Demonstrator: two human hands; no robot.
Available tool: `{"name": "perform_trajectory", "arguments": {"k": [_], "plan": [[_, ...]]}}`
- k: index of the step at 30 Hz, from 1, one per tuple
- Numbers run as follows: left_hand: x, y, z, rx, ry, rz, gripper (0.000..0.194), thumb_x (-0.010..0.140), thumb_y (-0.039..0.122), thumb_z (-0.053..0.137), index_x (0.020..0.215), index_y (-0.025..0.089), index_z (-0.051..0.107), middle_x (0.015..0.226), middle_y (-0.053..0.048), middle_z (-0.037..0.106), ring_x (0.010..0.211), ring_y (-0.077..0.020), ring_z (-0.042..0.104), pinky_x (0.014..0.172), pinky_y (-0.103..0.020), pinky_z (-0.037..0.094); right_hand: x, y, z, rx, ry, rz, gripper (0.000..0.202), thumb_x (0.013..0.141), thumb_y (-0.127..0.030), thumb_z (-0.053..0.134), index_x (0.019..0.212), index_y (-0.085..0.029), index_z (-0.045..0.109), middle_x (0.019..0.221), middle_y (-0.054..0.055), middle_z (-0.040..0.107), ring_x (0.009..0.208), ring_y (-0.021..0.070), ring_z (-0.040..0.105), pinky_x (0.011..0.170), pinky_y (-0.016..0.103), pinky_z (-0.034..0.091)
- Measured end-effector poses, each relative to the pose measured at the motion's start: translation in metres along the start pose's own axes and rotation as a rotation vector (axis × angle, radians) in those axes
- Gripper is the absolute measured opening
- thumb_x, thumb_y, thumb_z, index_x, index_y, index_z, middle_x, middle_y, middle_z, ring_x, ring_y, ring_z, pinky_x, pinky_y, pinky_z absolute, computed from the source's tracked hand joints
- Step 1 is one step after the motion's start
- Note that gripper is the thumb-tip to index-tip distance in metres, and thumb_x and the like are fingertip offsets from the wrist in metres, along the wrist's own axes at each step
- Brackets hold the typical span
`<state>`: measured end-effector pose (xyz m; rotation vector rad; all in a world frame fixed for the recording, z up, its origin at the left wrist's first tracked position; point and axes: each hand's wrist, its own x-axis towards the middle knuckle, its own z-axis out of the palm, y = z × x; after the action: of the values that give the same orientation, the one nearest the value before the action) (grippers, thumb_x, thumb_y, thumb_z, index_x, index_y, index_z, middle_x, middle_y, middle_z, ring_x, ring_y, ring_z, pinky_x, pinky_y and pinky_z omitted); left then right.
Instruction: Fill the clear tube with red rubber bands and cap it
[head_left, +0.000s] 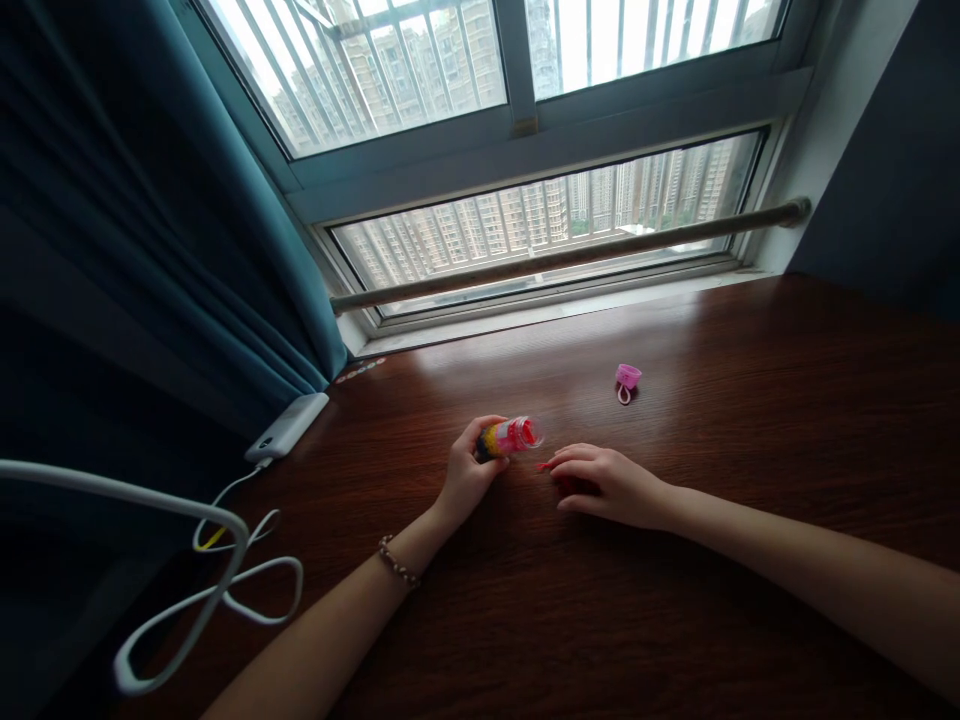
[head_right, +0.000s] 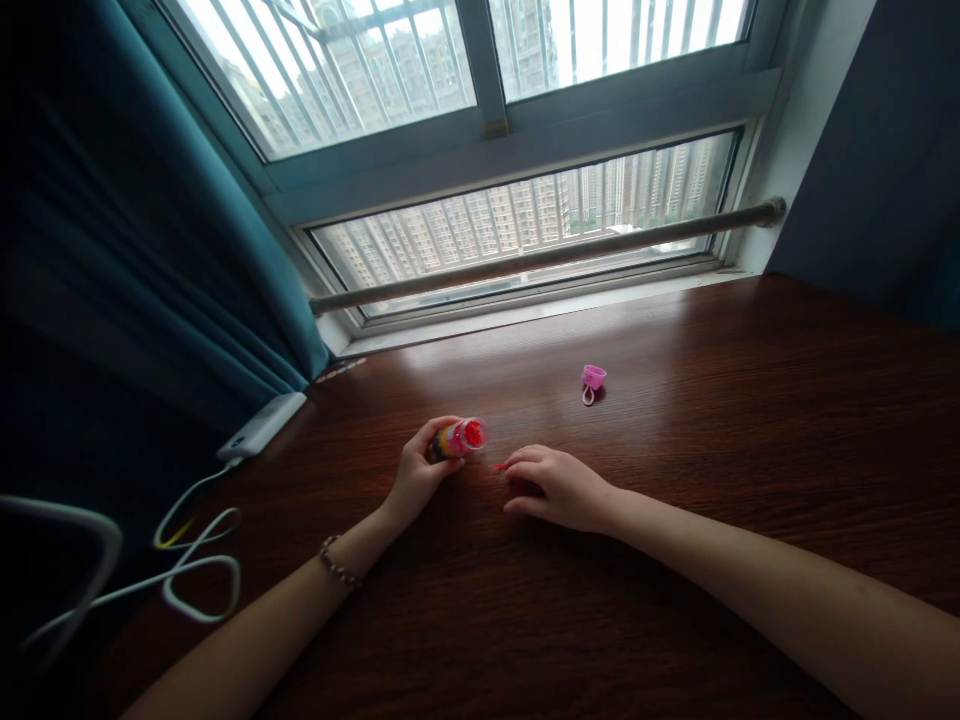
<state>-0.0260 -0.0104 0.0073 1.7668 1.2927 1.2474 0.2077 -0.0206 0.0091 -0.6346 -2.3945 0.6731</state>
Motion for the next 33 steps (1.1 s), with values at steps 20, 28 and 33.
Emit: {"name": "perform_trajectory", "arguments": {"k": [20, 28, 33], "plan": [[0.000, -0.004, -0.001, 0.092, 0.033, -0.015, 0.045, 0.057, 0.005, 0.054, 0.100, 0.018, 0.058, 0.094, -0.002, 0.062, 0.089, -0.0191, 0.056, 0.079, -0.030, 0.042, -0.005, -0.003, -0.015, -0.326, -0.055, 0.518, 0.049, 0.063, -0.051, 0.069, 0.097, -0.016, 0.060, 0.093, 0.009, 0.052, 0.073, 0.0218, 0.058, 0.064, 0.031, 0.046], [0.001, -0.004, 0.000, 0.140, 0.004, -0.002, 0.044, 0.059, 0.004, 0.053, 0.100, 0.018, 0.057, 0.096, -0.002, 0.061, 0.090, -0.0186, 0.056, 0.082, -0.030, 0.041, -0.001, 0.003, 0.002, -0.166, 0.060, 0.361, 0.013, 0.075, -0.030, 0.063, 0.082, -0.018, 0.063, 0.084, 0.003, 0.054, 0.068, 0.0134, 0.054, 0.063, 0.023, 0.042], [0.001, -0.003, 0.000, 0.200, -0.004, 0.027, 0.044, 0.059, 0.003, 0.052, 0.100, 0.017, 0.056, 0.097, -0.002, 0.061, 0.091, -0.0183, 0.056, 0.081, -0.029, 0.042, 0.000, 0.007, 0.003, -0.180, 0.069, 0.302, 0.008, 0.074, -0.014, 0.056, 0.071, -0.017, 0.062, 0.073, 0.002, 0.056, 0.063, 0.0122, 0.052, 0.058, 0.021, 0.039]]}}
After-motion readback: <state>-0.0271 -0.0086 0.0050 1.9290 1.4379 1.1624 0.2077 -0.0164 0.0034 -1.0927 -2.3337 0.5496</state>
